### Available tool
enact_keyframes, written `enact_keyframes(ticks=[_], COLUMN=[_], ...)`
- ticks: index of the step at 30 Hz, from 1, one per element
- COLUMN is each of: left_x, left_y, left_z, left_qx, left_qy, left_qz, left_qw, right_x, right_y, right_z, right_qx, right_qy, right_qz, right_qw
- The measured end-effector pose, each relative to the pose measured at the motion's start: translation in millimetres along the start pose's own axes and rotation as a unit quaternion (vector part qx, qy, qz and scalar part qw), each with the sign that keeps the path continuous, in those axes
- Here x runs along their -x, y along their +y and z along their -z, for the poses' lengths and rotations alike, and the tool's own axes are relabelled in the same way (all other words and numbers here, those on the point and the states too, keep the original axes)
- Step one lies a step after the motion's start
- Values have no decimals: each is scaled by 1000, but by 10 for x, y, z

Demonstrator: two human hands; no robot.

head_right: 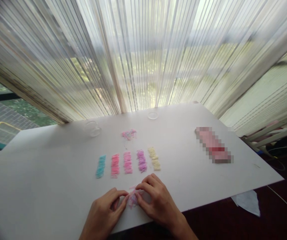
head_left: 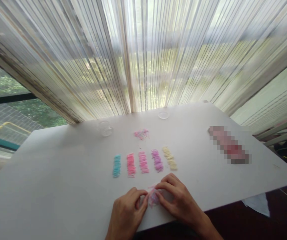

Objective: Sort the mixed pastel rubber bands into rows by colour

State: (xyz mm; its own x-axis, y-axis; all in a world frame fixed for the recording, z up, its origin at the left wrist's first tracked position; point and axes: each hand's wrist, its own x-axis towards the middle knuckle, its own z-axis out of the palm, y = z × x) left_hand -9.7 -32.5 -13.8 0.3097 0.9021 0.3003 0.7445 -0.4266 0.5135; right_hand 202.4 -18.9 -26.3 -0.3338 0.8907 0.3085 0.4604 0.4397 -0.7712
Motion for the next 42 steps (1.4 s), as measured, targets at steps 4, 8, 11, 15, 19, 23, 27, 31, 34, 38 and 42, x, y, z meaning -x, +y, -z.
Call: enact_keyframes(ticks=[4, 8, 11, 15, 19, 23, 27, 31, 34, 38, 42], left_x=[-13, -20, -26, -21, -4, 3, 7, 11, 13, 12, 4], left_y=[-13, -42, -78, -123, -135, -137, -147, -150, -144, -139, -140], left_z=[4, -21, -54, -93, -101, -106, -120, -120, -112, -105, -106], left_qx=[24, 49, 70, 91, 100, 97, 90, 88, 89, 90, 89], left_qy=[1, 0, 13, 50, 61, 53, 43, 42, 38, 37, 38], left_qz=[-9, -14, -15, -6, -2, -6, -4, -5, -1, 3, 3], left_qw=[1000, 999, 997, 995, 993, 994, 995, 995, 995, 995, 995], right_x=[-6, -11, 2, 50, 106, 118, 103, 117, 126, 98, 64], right_y=[19, 23, 7, 50, 235, 416, 485, 499, 492, 469, 457], right_z=[-4, -26, -19, 150, 446, 606, 608, 569, 544, 533, 525], right_qx=[-2, -6, -8, 10, 89, 130, 150, 162, 160, 159, 157], right_qy=[-4, 7, 33, 78, 112, 82, 86, 106, 119, 126, 117], right_qz=[9, 13, 16, 10, -15, -26, -35, -37, -36, -49, -63], right_qw=[1000, 1000, 999, 997, 990, 988, 984, 980, 979, 978, 979])
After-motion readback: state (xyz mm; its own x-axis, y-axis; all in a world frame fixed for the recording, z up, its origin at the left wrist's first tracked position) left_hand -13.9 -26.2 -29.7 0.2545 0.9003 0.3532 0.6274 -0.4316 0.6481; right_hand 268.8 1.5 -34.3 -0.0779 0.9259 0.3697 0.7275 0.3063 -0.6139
